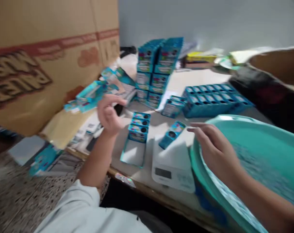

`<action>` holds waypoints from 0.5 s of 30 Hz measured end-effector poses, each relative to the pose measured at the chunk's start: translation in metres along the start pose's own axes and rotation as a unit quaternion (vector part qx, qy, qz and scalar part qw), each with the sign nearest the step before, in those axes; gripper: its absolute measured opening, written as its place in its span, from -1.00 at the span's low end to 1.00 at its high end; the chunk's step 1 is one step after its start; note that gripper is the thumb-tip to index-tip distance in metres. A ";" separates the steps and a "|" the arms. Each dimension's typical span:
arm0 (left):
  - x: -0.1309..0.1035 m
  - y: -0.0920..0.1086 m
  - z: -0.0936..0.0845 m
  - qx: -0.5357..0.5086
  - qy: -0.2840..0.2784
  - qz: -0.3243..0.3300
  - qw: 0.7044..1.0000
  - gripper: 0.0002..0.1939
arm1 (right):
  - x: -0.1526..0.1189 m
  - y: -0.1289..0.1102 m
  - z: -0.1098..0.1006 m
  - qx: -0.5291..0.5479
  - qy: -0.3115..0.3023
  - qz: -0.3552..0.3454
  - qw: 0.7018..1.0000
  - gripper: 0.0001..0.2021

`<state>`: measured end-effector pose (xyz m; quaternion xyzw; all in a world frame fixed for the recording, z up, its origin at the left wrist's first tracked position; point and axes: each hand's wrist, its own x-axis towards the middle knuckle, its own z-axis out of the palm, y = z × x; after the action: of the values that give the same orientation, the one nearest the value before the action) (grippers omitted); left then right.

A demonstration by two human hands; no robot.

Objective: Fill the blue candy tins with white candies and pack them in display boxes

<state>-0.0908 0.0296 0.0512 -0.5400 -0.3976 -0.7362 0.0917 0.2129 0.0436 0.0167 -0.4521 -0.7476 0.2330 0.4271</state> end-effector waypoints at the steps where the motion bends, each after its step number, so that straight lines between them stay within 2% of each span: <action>1: -0.004 -0.014 0.001 -0.009 0.072 0.035 0.997 -0.35 | 0.000 -0.002 0.000 0.001 0.003 -0.009 1.000 -0.67; 4: -0.017 -0.035 0.003 -0.041 0.121 0.075 0.989 -0.52 | 0.002 -0.006 0.005 -0.011 -0.002 -0.026 1.000 -0.71; 8: -0.022 -0.041 -0.002 -0.027 0.121 0.113 0.986 -0.51 | 0.001 0.000 0.011 -0.004 0.003 0.010 1.000 -0.79; 10: -0.023 -0.046 -0.007 0.022 0.075 0.104 0.991 -0.48 | 0.000 0.005 0.012 0.009 0.002 0.027 1.000 -0.81; 15: -0.034 -0.055 -0.019 0.133 -0.108 0.034 0.985 -0.37 | -0.002 0.006 0.012 -0.016 -0.018 0.021 0.999 -0.82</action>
<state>-0.1221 0.0432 -0.0067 -0.6124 -0.4810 -0.6105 0.1445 0.2055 0.0455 0.0054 -0.4698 -0.7496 0.2379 0.4010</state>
